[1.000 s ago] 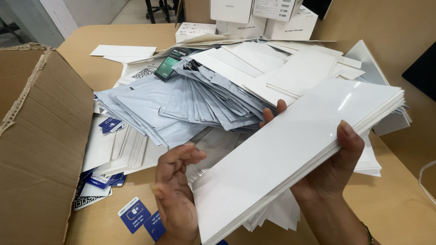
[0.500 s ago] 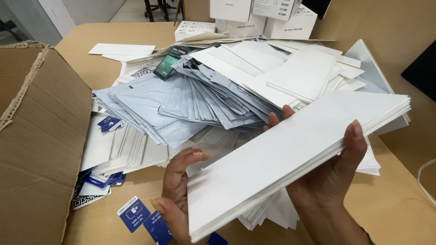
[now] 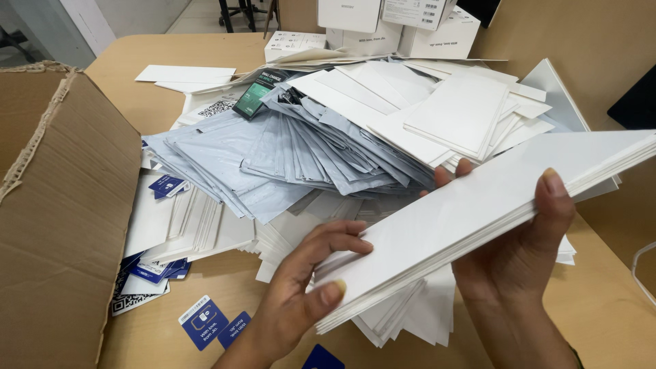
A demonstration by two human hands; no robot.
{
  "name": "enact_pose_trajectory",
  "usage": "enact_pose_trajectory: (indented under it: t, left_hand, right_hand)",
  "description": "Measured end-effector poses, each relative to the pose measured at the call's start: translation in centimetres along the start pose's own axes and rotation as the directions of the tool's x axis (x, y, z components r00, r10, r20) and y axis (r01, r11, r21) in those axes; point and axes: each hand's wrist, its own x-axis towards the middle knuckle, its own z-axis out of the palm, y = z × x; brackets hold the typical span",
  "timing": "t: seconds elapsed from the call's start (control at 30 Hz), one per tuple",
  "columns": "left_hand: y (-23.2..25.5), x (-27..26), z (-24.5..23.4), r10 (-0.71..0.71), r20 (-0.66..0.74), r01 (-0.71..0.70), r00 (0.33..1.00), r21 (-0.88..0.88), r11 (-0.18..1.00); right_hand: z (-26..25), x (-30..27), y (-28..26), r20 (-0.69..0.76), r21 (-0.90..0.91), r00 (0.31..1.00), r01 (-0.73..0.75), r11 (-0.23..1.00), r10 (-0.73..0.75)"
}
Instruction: The person sorts through a large pile of white papers on a desk, gathers a small stack, and places it into a cardboard box.
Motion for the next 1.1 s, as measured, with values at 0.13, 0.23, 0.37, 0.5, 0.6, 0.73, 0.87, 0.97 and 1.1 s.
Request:
enact_pose_trajectory:
  t: [0.13, 0.23, 0.37, 0.5, 0.6, 0.73, 0.87, 0.97, 1.1]
  left_hand:
    - [3.7, 1.0, -1.6, -0.203, 0.297, 0.162, 0.933, 0.156, 0.974]
    - [5.5, 2.3, -2.5, -0.315, 0.34, 0.156, 0.886, 0.423, 0.893]
    - [7.5, 4.4, -3.3, -0.326, 0.487, -0.123, 0.81, 0.685, 0.718]
    - [9.0, 6.7, -3.0, -0.452, 0.381, 0.001, 0.807, 0.764, 0.645]
    - [9.3, 9.4, -3.0, -0.454, 0.405, -0.027, 0.794, 0.769, 0.639]
    - [10.3, 10.5, -4.5, -0.245, 0.499, -0.158, 0.831, 0.634, 0.757]
    - [13.1, 9.2, -6.2, -0.402, 0.327, -0.03, 0.855, 0.805, 0.593]
    - [15.2, 7.5, -8.3, -0.383, 0.173, -0.02, 0.907, 0.928, 0.371]
    - [16.5, 4.5, -13.2, -0.191, 0.12, -0.101, 0.974, 0.989, 0.104]
  right_hand:
    - [-0.5, 0.7, -0.4, -0.023, -0.08, 0.997, 0.068, 0.994, -0.07]
    - [-0.4, 0.7, -0.5, 0.036, -0.083, 0.996, 0.079, 0.993, -0.077]
    - [-0.1, 1.7, -0.1, 0.145, -0.001, 0.979, 0.146, 0.989, -0.144]
    - [0.7, 2.8, 0.0, 0.207, 0.059, 0.961, 0.172, 0.983, -0.181]
    - [1.8, 2.8, 0.1, 0.249, 0.077, 0.945, 0.2, 0.977, -0.213]
    - [3.1, 2.9, 0.5, 0.244, 0.108, 0.945, 0.198, 0.974, -0.219]
    - [5.1, 3.2, 1.3, 0.355, 0.104, 0.92, 0.139, 0.985, -0.168]
    - [6.8, 2.5, 1.5, 0.529, 0.133, 0.845, 0.003, 0.991, -0.074]
    - [9.4, 0.3, 2.3, 0.667, 0.169, 0.742, -0.241, 0.956, 0.069]
